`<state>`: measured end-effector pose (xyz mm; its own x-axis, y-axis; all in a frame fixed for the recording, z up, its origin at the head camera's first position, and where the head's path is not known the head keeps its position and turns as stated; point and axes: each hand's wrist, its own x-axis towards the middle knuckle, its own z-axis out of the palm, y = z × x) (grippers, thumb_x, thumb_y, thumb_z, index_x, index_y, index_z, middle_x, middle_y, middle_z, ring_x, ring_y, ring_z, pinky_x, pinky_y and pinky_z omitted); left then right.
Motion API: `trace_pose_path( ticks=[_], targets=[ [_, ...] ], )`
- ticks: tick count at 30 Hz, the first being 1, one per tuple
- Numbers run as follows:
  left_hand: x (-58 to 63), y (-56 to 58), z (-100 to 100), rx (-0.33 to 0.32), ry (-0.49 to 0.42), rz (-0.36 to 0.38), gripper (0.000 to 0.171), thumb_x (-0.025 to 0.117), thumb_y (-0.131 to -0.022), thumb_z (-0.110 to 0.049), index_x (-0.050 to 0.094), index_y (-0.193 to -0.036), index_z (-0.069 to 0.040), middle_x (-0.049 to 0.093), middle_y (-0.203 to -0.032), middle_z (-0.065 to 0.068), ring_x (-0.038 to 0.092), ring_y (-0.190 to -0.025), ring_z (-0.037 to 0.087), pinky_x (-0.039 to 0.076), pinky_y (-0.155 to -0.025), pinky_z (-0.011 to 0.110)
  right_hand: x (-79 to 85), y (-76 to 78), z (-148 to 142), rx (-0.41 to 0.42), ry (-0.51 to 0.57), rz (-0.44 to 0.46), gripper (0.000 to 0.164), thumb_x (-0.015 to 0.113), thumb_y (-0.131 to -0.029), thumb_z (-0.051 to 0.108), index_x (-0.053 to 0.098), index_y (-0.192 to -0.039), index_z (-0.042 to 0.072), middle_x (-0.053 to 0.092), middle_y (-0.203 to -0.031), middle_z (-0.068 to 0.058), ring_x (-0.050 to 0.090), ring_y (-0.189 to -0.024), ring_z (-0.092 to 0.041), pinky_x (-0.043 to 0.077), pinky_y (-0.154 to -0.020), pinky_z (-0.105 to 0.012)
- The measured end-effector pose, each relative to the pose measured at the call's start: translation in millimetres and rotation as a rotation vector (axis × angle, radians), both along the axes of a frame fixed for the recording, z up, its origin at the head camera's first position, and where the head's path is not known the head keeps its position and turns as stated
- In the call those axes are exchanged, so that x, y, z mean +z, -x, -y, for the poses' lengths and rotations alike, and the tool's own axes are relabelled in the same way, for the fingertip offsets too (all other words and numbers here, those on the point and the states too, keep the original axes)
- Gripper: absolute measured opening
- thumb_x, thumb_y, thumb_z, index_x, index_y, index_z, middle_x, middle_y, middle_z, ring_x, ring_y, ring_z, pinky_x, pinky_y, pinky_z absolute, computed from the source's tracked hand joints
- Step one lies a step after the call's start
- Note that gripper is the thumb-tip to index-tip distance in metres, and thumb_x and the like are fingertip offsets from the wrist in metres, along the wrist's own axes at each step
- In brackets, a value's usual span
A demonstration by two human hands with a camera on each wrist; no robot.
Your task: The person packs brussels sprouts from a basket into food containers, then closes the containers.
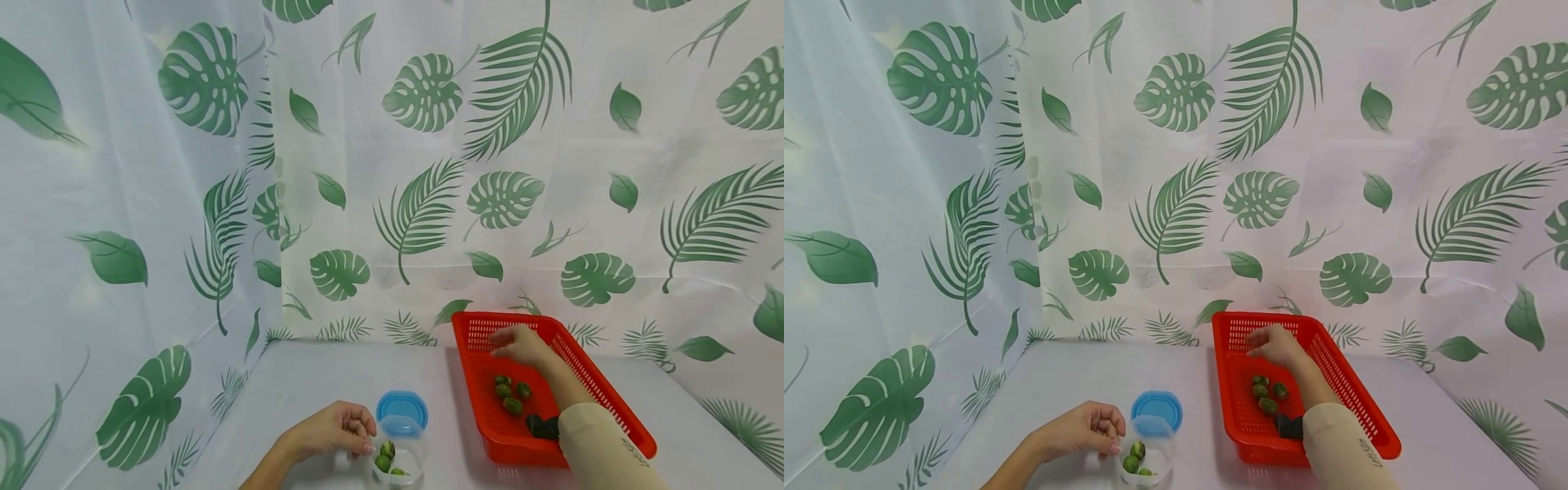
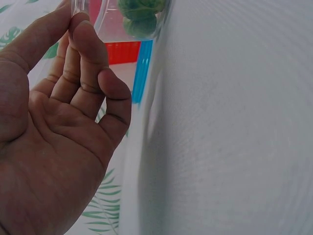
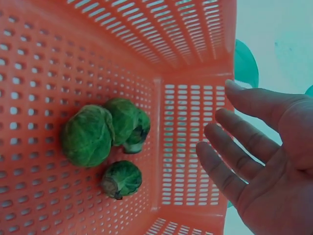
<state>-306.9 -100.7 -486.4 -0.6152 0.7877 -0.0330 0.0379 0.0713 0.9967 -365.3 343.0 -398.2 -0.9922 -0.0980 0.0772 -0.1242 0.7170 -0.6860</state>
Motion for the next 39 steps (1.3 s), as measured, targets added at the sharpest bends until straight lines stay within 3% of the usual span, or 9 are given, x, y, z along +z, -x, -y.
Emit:
trace_pose_path(
  ticks=[11,29,39],
  targets=[
    [2.3,-0.1,2,-0.006,0.003,0.001,0.027,0.074,-0.094,-0.006,0.062,-0.115,0.008,0.072,-0.082,-0.006,0.064,-0.071,0.006,0.053,-0.068,0.025,-3.1,-1.2,1,0.039,-0.033,0.073,0.037,0.076,-0.091,0.002,0.071,-0.127,-0.003,0.070,-0.125,-0.027,0.071,-0.105,-0.032,0.060,-0.089,-0.051],
    [1.3,-0.6,1,0.001,0.001,0.011,0.024,0.075,-0.093,-0.007,0.064,-0.112,0.004,0.072,-0.082,-0.005,0.064,-0.071,0.007,0.052,-0.067,0.025,-9.0,-5.1,-2,0.022,-0.075,0.137,0.035,0.075,-0.090,-0.002,0.072,-0.125,-0.003,0.071,-0.123,-0.026,0.072,-0.101,-0.030,0.059,-0.092,-0.053],
    [0.4,0.2,0,0.002,0.004,0.001,0.025,0.076,-0.093,-0.007,0.065,-0.112,0.004,0.072,-0.082,-0.005,0.064,-0.071,0.006,0.053,-0.067,0.025,-13.1,-8.9,-6,0.017,-0.113,0.177,0.037,0.075,-0.088,-0.002,0.072,-0.126,0.000,0.074,-0.118,-0.017,0.072,-0.101,-0.029,0.058,-0.095,-0.054]
  ],
)
